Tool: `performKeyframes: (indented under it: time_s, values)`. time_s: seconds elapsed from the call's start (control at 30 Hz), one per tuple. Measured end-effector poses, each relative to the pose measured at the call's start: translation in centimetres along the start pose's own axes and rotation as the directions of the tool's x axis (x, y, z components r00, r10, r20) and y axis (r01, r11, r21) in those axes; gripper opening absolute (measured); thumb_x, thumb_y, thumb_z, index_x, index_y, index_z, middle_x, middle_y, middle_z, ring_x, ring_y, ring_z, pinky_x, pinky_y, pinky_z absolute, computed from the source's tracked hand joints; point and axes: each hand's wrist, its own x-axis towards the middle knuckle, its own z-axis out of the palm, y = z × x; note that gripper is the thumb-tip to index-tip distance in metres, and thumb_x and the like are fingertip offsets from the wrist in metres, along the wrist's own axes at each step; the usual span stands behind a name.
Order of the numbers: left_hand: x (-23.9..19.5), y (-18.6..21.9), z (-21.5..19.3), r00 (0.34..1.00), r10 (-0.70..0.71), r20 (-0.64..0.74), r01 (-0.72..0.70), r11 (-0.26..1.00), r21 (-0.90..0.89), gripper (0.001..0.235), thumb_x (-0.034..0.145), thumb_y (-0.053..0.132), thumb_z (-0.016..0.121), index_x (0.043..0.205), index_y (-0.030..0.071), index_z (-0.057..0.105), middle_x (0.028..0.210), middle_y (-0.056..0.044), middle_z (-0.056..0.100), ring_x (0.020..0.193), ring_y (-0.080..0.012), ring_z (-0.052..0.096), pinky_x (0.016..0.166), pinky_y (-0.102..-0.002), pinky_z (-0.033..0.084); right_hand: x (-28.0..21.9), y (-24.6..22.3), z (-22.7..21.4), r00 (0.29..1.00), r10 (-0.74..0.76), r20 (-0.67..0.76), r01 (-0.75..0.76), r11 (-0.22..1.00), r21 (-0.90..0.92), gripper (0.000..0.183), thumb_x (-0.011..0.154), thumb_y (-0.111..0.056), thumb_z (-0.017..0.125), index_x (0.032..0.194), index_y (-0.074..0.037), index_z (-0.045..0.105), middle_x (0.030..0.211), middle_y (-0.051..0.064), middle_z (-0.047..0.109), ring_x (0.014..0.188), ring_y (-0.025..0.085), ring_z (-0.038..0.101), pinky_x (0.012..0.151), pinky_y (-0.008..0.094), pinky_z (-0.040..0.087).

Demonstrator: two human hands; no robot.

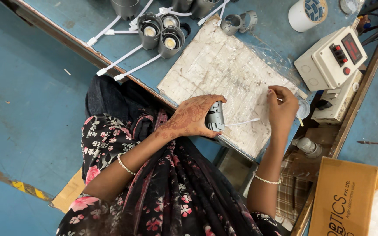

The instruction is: The person assembles cylindrical electrical housings by inserting white zip ties and using a green power drill to secure them. They repeatedly pick up housings, insert zip ties, drill, and place the finished units on the table.

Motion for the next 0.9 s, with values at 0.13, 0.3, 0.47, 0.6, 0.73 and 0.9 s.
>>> performKeyframes:
  time_s: [0.13,0.3,0.47,0.6,0.73,0.9]
  values:
    - [0.0,-0.1,0.1,0.999,-0.039,0.028,0.039,0.999,0.004,0.084,0.064,0.041,0.089,0.136,0.018,0.051,0.125,-0.010,0.066,0.116,-0.0314,0.064,0.102,-0.043,0.049,0.4,-0.2,0.7,0.998,-0.051,-0.022,0.049,0.996,-0.077,0.013,0.097,-0.003,0.070,0.108,0.000,0.075,0.101,0.012,0.075,0.089,0.017,0.074,0.081,0.030,0.059]
    - [0.0,-0.1,0.1,0.999,-0.024,0.022,0.024,1.000,0.005,0.085,0.065,0.043,0.089,0.136,0.018,0.051,0.127,-0.010,0.066,0.117,-0.0314,0.063,0.102,-0.043,0.048,0.6,-1.6,1.2,0.996,-0.085,0.008,0.085,0.990,-0.110,0.012,0.097,-0.003,0.071,0.107,-0.001,0.075,0.103,0.011,0.073,0.088,0.018,0.073,0.079,0.028,0.058]
    - [-0.1,-0.3,0.3,1.000,0.010,-0.009,-0.010,1.000,0.005,0.085,0.066,0.043,0.089,0.136,0.016,0.050,0.130,-0.010,0.064,0.120,-0.0311,0.063,0.103,-0.043,0.048,0.4,-3.0,1.5,0.995,-0.098,0.018,0.099,0.990,-0.102,0.008,0.095,-0.002,0.073,0.103,0.000,0.073,0.100,0.011,0.072,0.084,0.016,0.070,0.074,0.029,0.055]
    - [-0.1,-0.4,0.4,0.999,0.026,-0.021,-0.026,1.000,0.017,0.086,0.066,0.044,0.088,0.137,0.015,0.050,0.133,-0.011,0.063,0.121,-0.0314,0.062,0.103,-0.043,0.048,0.2,-3.8,1.6,0.992,-0.119,0.039,0.123,0.984,-0.128,0.009,0.094,-0.002,0.074,0.102,0.000,0.072,0.100,0.010,0.070,0.082,0.016,0.068,0.072,0.029,0.054]
    - [-0.1,-0.4,0.4,1.000,-0.018,0.021,0.018,1.000,0.014,0.086,0.068,0.045,0.088,0.138,0.016,0.050,0.133,-0.010,0.064,0.122,-0.0306,0.062,0.105,-0.043,0.048,0.3,-4.2,1.7,0.986,-0.153,0.066,0.162,0.972,-0.170,0.009,0.093,-0.002,0.076,0.100,0.000,0.073,0.095,0.011,0.066,0.077,0.019,0.065,0.070,0.031,0.053]
    - [-0.2,-0.5,0.4,1.000,0.007,0.001,-0.007,1.000,0.015,0.088,0.067,0.046,0.088,0.139,0.014,0.049,0.134,-0.012,0.062,0.124,-0.0320,0.061,0.105,-0.044,0.046,0.4,-4.0,2.0,0.985,-0.153,0.075,0.166,0.965,-0.205,0.009,0.094,-0.004,0.075,0.102,-0.001,0.074,0.093,0.011,0.064,0.075,0.020,0.065,0.069,0.032,0.052]
